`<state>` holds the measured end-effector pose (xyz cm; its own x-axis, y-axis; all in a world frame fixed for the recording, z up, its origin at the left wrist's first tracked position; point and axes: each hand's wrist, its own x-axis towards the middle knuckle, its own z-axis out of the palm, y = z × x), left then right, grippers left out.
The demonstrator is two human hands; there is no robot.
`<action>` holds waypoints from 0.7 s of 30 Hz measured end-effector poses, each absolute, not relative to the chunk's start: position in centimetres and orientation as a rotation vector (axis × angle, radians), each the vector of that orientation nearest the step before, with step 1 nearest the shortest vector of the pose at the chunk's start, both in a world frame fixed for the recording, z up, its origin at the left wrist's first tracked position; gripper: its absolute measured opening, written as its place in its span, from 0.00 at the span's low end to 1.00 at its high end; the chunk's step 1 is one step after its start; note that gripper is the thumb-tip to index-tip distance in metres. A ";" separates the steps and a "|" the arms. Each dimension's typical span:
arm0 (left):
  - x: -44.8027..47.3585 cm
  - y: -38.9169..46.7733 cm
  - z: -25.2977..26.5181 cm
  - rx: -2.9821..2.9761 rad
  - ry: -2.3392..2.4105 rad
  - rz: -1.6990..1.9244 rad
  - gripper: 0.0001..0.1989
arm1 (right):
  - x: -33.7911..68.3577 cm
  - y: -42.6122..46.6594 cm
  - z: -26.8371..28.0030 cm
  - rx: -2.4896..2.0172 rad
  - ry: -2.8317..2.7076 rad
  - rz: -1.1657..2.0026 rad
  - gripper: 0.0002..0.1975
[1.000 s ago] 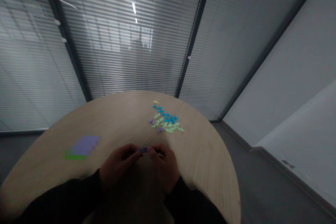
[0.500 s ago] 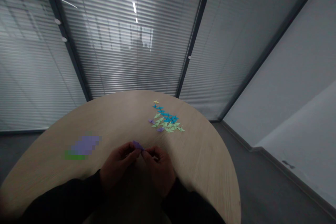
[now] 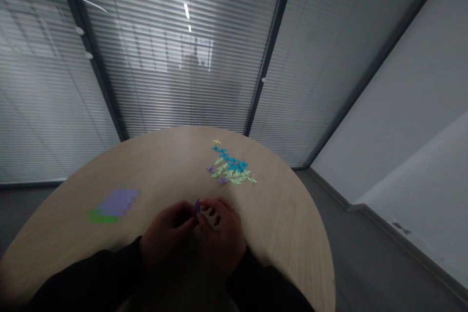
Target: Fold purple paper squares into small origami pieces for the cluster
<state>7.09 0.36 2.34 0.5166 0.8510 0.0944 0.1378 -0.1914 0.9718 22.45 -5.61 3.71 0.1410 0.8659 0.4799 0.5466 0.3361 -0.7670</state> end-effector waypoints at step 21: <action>6.9 0.7 2.5 1.820 0.969 0.727 0.13 | 22.5 -5.5 3.6 -1.358 -1.430 0.448 0.13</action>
